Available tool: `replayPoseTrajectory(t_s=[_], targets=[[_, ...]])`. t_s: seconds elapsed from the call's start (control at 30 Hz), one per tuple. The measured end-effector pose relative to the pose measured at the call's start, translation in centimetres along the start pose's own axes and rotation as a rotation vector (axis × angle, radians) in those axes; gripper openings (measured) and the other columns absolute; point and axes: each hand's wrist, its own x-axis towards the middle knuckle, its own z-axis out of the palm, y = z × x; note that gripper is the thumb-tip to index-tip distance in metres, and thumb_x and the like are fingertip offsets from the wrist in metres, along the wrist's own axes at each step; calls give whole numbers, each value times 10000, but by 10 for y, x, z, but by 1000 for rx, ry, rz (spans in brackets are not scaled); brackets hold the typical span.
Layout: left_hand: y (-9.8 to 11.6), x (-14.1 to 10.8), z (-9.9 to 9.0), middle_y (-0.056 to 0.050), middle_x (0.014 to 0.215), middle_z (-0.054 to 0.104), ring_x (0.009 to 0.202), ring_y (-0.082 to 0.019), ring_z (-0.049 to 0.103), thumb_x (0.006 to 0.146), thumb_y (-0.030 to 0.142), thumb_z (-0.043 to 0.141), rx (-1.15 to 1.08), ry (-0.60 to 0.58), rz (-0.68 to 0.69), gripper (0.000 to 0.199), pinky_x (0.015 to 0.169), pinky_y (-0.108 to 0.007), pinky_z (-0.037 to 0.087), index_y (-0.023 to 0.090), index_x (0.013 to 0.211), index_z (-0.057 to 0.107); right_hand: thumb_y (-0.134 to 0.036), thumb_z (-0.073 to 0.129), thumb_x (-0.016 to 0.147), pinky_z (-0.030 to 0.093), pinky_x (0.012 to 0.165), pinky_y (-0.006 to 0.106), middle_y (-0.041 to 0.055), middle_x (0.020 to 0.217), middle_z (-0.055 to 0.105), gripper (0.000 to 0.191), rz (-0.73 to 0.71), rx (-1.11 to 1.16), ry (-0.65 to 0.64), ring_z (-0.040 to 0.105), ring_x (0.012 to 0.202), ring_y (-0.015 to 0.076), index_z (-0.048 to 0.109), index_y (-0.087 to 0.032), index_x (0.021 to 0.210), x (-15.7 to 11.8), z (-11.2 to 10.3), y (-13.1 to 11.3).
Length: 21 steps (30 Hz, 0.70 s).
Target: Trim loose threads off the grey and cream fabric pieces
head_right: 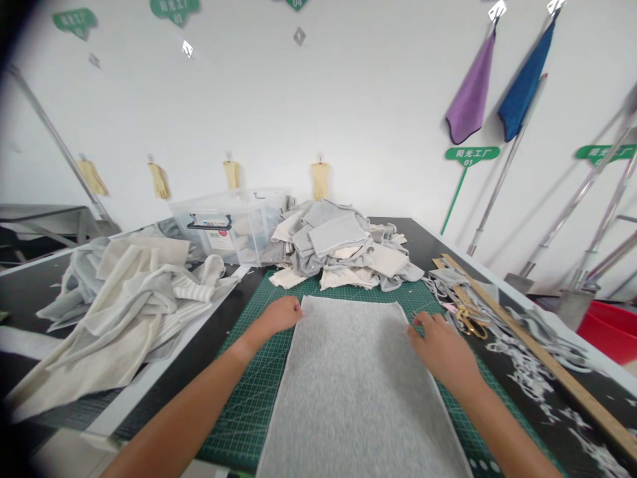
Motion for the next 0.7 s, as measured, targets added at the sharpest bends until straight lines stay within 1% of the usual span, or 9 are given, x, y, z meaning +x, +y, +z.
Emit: replayPoseTrajectory(t_s=[0.07,0.17,0.27,0.33,0.4,0.5,0.57,0.63,0.7], targets=[[-2,0,3,-167,1141,717,1057,-287,685,859,363,596,-14,-16,30,290,874,-325,485,140,1028,674,-438,433,953,471,772,339,84,983,662,286,-56,94,-79,661,878,239,625,-233,1009,2,-5,-16],[-3,-1,6,-202,1178,692,1064,-304,676,839,372,623,3,42,52,391,878,-342,484,104,1122,648,-397,456,949,448,726,303,54,958,680,236,-154,221,-163,654,844,210,631,-246,995,8,-15,-49],[-1,-2,9,-178,1115,709,1030,-302,684,868,303,570,28,6,91,245,844,-344,482,132,1005,680,-344,474,946,442,723,294,33,937,687,199,-305,366,-236,643,808,189,633,-252,1023,18,-19,-87],[0,-4,9,-149,1064,719,990,-282,688,886,266,535,1,19,129,190,808,-328,474,156,965,668,-312,498,934,449,723,290,30,949,682,196,-408,467,-285,633,797,180,629,-250,1066,27,-14,-112],[1,-6,8,-124,1034,719,951,-254,686,911,257,505,-59,69,176,179,776,-305,460,171,998,635,-273,529,912,461,736,290,35,987,671,260,-478,543,-299,625,799,172,610,-248,1157,38,-5,-135],[2,-11,5,-89,1004,709,897,-213,672,940,258,478,-150,99,286,159,740,-269,434,190,1027,593,-230,591,865,475,781,303,53,1096,641,502,-533,596,-243,612,808,163,521,-259,1362,58,10,-164],[1,-13,3,-69,981,699,868,-196,658,948,246,463,-186,113,343,142,728,-258,419,199,1020,576,-223,634,837,478,818,312,64,1162,619,592,-558,616,-213,611,849,166,499,-268,1412,71,19,-177],[0,-14,1,-54,957,688,853,-187,645,951,239,451,-212,137,364,136,725,-253,411,204,1011,567,-240,654,834,475,859,318,65,1162,621,478,-586,637,-222,614,929,184,604,-259,1309,82,25,-185],[-2,-13,1,-42,934,680,846,-182,635,949,246,452,-247,152,363,135,723,-250,410,205,1010,565,-270,648,855,466,896,328,59,1099,646,252,-613,646,-237,614,985,202,710,-238,1097,92,29,-188]])
